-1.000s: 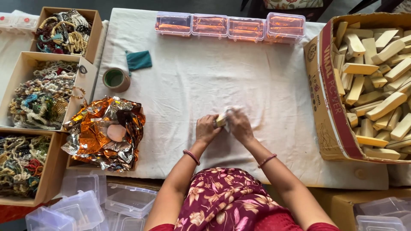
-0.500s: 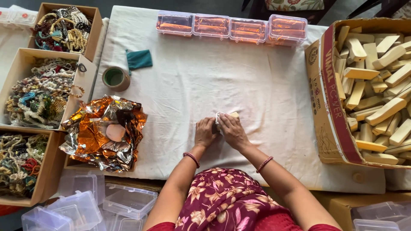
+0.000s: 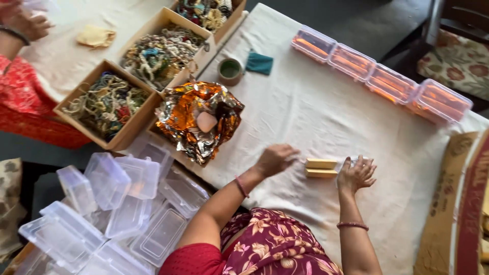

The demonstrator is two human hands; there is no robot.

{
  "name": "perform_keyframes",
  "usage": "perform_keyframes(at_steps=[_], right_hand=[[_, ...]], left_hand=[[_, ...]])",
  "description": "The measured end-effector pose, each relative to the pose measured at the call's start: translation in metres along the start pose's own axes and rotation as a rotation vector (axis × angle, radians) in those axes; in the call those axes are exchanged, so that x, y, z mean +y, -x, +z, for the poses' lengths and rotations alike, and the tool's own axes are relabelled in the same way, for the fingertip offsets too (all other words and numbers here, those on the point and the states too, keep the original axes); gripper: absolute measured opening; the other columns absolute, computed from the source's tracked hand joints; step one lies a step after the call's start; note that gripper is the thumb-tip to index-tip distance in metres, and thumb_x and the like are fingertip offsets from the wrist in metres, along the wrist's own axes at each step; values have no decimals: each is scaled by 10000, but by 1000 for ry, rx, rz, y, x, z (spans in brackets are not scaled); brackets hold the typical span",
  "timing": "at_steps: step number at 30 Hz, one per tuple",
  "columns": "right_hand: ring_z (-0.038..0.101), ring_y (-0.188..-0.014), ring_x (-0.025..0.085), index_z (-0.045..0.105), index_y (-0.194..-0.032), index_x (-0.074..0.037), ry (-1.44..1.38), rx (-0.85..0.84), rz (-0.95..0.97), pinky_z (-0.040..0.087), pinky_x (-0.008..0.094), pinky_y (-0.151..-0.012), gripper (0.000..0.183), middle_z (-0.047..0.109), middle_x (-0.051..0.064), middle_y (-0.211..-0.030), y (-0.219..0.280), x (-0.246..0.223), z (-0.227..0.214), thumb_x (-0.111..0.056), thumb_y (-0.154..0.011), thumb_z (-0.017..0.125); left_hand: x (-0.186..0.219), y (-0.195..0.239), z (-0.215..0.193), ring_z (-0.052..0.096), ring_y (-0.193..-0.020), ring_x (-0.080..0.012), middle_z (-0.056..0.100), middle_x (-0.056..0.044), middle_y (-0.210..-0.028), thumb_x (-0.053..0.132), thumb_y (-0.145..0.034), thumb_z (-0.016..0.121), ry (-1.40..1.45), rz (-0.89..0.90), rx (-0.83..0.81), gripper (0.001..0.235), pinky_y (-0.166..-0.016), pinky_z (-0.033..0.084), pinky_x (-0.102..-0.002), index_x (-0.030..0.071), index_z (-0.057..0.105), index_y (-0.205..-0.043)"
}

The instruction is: The person wraps a small wooden block in a sheet of gold foil and places it into a clear plastic container. They then pick up another wooden block and wipe it with a white cloth before wrapping it in foil as well.

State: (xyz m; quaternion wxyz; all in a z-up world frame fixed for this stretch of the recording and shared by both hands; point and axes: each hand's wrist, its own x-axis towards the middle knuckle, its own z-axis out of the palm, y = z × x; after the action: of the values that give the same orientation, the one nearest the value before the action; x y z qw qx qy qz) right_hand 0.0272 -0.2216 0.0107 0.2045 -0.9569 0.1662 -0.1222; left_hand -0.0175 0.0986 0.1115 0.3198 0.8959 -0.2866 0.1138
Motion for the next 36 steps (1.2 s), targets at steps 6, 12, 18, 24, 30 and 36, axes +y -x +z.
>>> perform_keyframes(at_steps=[6, 12, 18, 24, 30, 36], right_hand=[[181, -1567, 330, 617, -1394, -121, -42, 50, -450, 70, 587, -1232, 504, 307, 158, -1680, 38, -104, -16, -409, -983, 668], [543, -1259, 316, 719, -1147, -112, -251, -159, -849, 410, 478, -1081, 275, 624, 119, -1356, 52, -224, -5, -165, -879, 746], [661, -1105, 194, 725, -1136, -86, -467, -224, -1351, 482, 425, -1053, 155, 708, 48, -1219, 73, -366, -27, -137, -995, 685], [622, -1017, 201, 705, -1089, -117, -270, -99, -1445, 432, 428, -1029, 223, 623, 40, -1036, 83, -435, -18, -118, -880, 626], [570, -936, 162, 716, -917, -169, 37, 16, -1483, 373, 429, -1017, 106, 542, 4, -960, 89, -442, 15, -139, -874, 624], [563, -981, 132, 721, -856, -184, 83, -31, -1494, 307, 399, -1095, 108, 533, -33, -955, 73, -423, 5, -114, -903, 654]], left_hand=[[-77, 62, -106, 607, -635, -185, 678, -59, -793, 164, -1007, 666, -63, -537, 874, 105, -608, 524, -332, 72, 710, -985], [-118, 99, -151, 678, -1031, -275, 719, -86, -1066, 158, -887, 718, -572, -677, 645, 211, -905, 550, -416, 85, 728, -1084], [-137, 109, -140, 590, -1237, -305, 625, -154, -1319, 199, -763, 838, -597, -771, 266, 615, -1104, 409, -490, 31, 609, -1308], [-140, 115, -138, 540, -1293, -304, 558, -130, -1427, 249, -799, 845, -480, -820, 275, 709, -1144, 365, -503, 97, 522, -1411], [-140, 112, -138, 520, -1292, -289, 526, -81, -1449, 269, -750, 845, -559, -883, 208, 786, -1052, 376, -522, 165, 496, -1447], [-141, 117, -138, 590, -1211, -284, 598, -79, -1385, 360, -777, 843, -518, -862, 302, 706, -1011, 418, -509, 141, 541, -1376]])
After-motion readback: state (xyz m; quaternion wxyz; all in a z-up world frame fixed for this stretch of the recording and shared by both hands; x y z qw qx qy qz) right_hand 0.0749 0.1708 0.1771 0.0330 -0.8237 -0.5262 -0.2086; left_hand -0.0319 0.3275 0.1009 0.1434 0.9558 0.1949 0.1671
